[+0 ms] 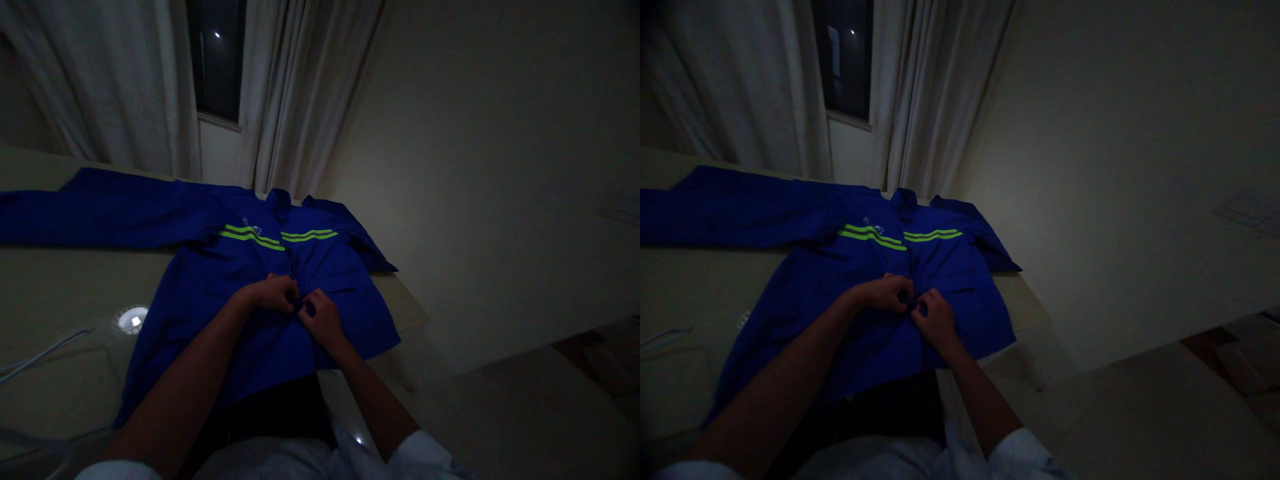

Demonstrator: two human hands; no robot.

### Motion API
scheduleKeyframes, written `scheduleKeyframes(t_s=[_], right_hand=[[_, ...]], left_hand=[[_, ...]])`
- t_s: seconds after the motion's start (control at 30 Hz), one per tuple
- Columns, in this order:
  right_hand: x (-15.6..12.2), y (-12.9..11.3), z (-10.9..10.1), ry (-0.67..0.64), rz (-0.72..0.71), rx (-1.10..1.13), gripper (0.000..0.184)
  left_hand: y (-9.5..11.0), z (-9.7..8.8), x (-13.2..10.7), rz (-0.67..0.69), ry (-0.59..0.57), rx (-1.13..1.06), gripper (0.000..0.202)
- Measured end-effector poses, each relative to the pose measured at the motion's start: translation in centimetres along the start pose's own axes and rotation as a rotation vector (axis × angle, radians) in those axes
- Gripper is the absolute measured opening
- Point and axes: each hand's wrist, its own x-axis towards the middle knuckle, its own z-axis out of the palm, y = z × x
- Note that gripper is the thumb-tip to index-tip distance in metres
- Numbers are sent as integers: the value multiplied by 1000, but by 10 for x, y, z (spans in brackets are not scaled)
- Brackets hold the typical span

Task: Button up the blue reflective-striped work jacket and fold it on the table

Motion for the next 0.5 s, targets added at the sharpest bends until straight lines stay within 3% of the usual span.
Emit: scheduleKeyframes(t_s=[0.17, 0.5], right_hand=[[-1, -1, -1, -43, -6, -34, 8], [0, 11, -4, -124, -112, 142, 11]], left_hand=[[2, 4, -1, 66, 86, 63, 15], [8, 3, -1, 14, 29, 60, 14]])
